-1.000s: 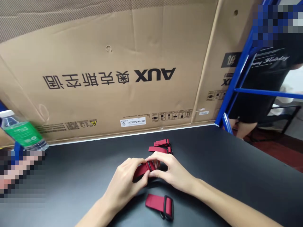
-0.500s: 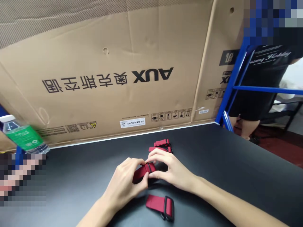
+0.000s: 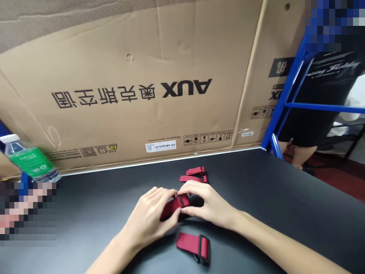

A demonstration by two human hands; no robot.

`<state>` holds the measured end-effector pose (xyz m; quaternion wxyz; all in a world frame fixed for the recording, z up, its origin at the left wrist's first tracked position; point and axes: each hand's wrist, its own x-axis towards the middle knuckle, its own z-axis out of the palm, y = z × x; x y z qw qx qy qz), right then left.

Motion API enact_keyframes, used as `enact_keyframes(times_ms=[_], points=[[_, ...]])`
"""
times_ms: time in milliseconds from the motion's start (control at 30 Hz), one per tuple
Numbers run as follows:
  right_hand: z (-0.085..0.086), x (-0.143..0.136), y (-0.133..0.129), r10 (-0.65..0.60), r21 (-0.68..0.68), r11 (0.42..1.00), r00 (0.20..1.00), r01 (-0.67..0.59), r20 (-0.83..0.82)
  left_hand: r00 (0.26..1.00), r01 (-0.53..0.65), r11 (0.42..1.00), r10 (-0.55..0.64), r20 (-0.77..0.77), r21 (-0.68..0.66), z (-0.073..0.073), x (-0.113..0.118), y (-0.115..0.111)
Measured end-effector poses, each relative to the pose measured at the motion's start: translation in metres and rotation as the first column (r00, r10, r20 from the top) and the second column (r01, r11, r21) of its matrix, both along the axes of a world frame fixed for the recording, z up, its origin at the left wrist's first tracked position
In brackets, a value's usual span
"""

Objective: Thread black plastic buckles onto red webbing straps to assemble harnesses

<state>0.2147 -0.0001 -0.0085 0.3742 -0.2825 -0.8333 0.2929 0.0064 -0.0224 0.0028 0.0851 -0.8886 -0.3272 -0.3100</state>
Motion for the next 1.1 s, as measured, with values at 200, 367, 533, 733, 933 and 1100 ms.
enact_keyframes(times_ms=[200, 367, 533, 733, 933, 1100], points=[[0.001, 0.000, 0.000, -0.019, 0.013, 1.000, 0.999, 0.019, -0.039, 0.998, 0.042, 0.993, -0.036, -0.055, 0.112, 0.001, -0.002, 0.003], [-0.004, 0.001, 0.002, -0.059, 0.078, 0.995, 0.998, 0.062, -0.033, 0.998, 0.031, 0.996, -0.025, -0.057, 0.089, -0.001, -0.002, 0.002], [-0.007, 0.000, 0.001, -0.075, 0.202, 0.977, 0.997, 0.068, 0.024, 0.999, 0.006, 1.000, -0.005, -0.039, 0.021, -0.002, 0.002, -0.002], [-0.004, -0.001, -0.004, -0.019, 0.260, 0.966, 0.997, 0.000, 0.073, 0.994, -0.037, 0.999, 0.040, -0.106, 0.031, 0.002, 0.006, -0.006], [-0.001, 0.000, -0.005, -0.008, 0.258, 0.966, 0.994, -0.020, 0.109, 0.988, -0.066, 0.997, 0.069, -0.137, 0.027, 0.001, 0.012, -0.007], [0.002, 0.004, 0.001, -0.093, 0.258, 0.964, 0.989, 0.060, 0.117, 0.974, -0.134, 0.991, 0.134, -0.183, 0.009, 0.006, -0.003, 0.000]])
